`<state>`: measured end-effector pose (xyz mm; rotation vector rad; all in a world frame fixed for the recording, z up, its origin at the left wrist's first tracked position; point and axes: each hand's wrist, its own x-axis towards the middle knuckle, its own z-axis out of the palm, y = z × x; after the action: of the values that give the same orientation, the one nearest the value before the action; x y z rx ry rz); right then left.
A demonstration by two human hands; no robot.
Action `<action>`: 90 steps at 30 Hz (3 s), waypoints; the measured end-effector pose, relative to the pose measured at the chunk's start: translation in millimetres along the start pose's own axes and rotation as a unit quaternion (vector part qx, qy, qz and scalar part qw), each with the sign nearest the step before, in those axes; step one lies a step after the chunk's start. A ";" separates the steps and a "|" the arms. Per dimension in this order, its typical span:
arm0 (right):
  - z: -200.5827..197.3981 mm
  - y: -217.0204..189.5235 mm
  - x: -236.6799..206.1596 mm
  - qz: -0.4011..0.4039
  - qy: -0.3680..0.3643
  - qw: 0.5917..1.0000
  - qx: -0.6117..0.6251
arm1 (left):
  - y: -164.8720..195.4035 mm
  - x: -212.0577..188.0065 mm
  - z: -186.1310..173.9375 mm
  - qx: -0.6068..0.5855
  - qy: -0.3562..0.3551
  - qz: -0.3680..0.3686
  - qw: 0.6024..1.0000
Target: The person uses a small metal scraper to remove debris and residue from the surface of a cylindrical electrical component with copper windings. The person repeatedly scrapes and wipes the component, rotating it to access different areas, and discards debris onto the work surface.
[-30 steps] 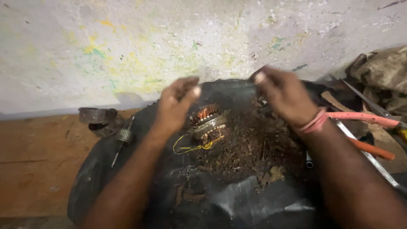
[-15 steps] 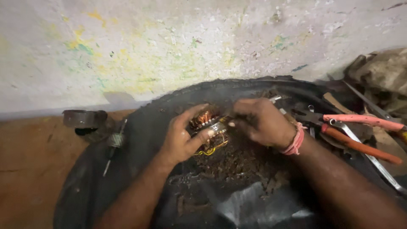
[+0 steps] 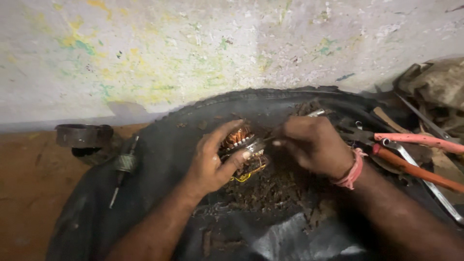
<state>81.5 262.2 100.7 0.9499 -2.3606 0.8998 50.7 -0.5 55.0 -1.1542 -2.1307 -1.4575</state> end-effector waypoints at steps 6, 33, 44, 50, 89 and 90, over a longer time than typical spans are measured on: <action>10.6 -0.5 -0.4 -0.052 0.009 0.998 -0.026 | -3.4 1.0 5.4 0.007 -0.007 -0.002 1.000; 13.2 0.0 -0.7 -0.071 -0.005 0.996 -0.055 | -3.3 0.9 4.1 0.020 -0.008 -0.009 1.000; 12.4 -5.0 1.7 -0.123 0.013 0.990 -0.071 | 2.8 0.3 -0.8 0.023 -0.001 -0.007 1.000; 3.0 2.6 -2.5 -0.066 -0.026 0.993 -0.099 | 3.0 1.9 1.2 -0.003 -0.014 -0.023 1.000; 1.6 -45.2 -0.7 -0.198 -0.025 0.972 -0.125 | 18.1 -2.6 14.7 0.050 -0.088 0.029 0.994; -0.3 -45.4 1.0 -0.198 -0.021 0.973 -0.120 | 18.8 -2.6 13.8 0.047 -0.090 0.020 0.995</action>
<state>113.9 237.0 119.9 1.2818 -2.1381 0.4327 69.1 13.5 59.3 -1.3307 -2.2537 -1.2642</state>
